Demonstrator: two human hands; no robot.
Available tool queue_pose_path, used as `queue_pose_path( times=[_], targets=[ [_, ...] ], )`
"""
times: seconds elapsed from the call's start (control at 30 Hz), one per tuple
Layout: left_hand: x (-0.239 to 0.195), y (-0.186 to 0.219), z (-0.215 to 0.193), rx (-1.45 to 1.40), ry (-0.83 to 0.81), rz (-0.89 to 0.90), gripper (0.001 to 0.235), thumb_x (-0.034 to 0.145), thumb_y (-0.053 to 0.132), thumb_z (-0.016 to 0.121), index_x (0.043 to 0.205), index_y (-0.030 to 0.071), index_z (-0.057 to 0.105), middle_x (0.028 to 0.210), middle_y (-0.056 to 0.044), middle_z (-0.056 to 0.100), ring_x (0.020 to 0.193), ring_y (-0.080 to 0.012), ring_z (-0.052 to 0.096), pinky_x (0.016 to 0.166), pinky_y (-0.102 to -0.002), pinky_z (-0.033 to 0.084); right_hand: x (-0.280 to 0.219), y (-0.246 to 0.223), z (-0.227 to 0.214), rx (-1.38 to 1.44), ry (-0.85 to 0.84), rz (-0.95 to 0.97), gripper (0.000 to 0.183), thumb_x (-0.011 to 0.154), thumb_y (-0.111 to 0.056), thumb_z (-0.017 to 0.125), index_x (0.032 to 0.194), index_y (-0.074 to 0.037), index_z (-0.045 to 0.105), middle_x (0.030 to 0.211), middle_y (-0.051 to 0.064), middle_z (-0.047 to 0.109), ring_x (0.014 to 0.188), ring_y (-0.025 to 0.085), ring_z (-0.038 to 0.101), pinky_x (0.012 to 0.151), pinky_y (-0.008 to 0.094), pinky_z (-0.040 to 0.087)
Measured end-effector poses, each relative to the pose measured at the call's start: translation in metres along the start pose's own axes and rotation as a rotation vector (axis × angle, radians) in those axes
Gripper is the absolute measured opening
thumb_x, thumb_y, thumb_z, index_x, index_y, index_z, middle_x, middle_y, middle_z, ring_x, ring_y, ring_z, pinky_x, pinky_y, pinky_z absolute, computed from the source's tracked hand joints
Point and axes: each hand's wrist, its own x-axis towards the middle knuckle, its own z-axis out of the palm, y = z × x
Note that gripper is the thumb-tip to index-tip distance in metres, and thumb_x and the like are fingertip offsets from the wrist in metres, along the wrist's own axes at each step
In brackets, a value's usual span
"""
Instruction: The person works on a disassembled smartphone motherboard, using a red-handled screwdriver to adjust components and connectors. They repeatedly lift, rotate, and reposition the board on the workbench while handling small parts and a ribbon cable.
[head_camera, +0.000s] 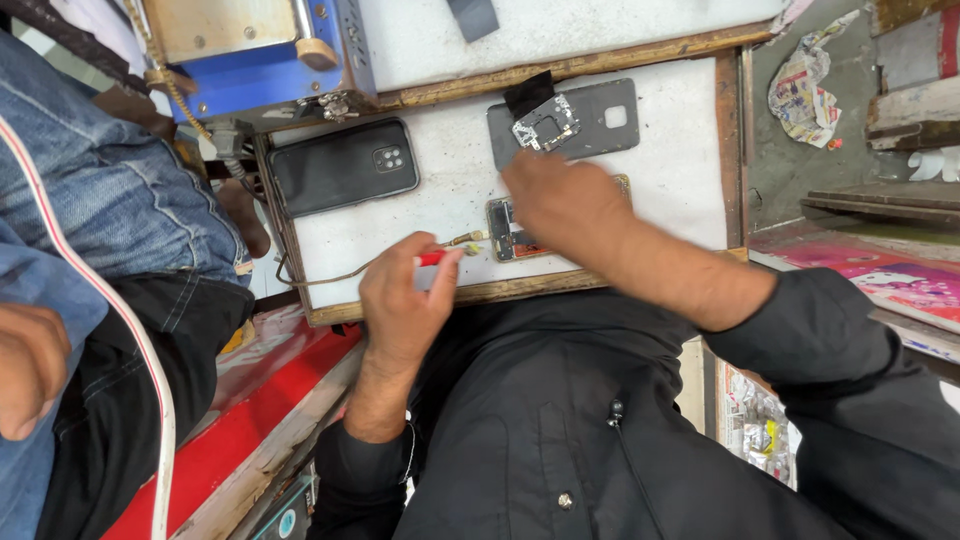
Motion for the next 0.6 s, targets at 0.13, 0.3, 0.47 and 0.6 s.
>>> queue_pose_path(
  times=[0.13, 0.3, 0.47, 0.6],
  targets=[
    [-0.003, 0.005, 0.012, -0.063, -0.080, 0.046, 0.034, 0.091, 0.013, 0.084, 0.113, 0.004, 0.061, 0.089, -0.009, 0.072, 0.084, -0.0280, 0.073, 0.077, -0.039, 0.057, -0.005, 0.033, -0.009, 0.056, 0.019, 0.233, 0.014, 0.095, -0.019, 0.065, 0.101, -0.007, 0.066, 0.097, 0.010, 0.065, 0.076, 0.025, 0.070, 0.055, 0.039, 0.057],
    [-0.005, 0.005, 0.020, -0.017, -0.108, 0.079, 0.033, 0.091, 0.015, 0.083, 0.113, 0.004, 0.062, 0.088, -0.009, 0.072, 0.083, -0.0274, 0.073, 0.076, -0.039, 0.058, -0.022, 0.046, -0.015, 0.141, 0.257, 0.327, 0.009, 0.098, -0.015, 0.064, 0.104, -0.010, 0.068, 0.098, 0.008, 0.066, 0.080, 0.028, 0.069, 0.063, 0.042, 0.055],
    [-0.004, 0.006, 0.020, 0.013, -0.113, 0.130, 0.032, 0.093, 0.015, 0.082, 0.115, 0.003, 0.061, 0.092, -0.010, 0.073, 0.085, -0.0273, 0.074, 0.081, -0.039, 0.059, -0.049, 0.035, -0.014, 0.401, 0.293, 0.450, 0.013, 0.101, -0.010, 0.061, 0.106, -0.010, 0.073, 0.096, 0.011, 0.069, 0.074, 0.031, 0.067, 0.065, 0.043, 0.055],
    [0.001, 0.013, 0.015, 0.010, -0.139, 0.157, 0.031, 0.095, 0.012, 0.080, 0.116, 0.002, 0.061, 0.091, -0.010, 0.072, 0.085, -0.0283, 0.072, 0.088, -0.043, 0.059, -0.076, -0.002, -0.002, 0.553, 0.273, 0.464, 0.013, 0.099, -0.012, 0.061, 0.104, -0.010, 0.073, 0.098, 0.009, 0.072, 0.081, 0.032, 0.070, 0.072, 0.042, 0.058]
  ],
)
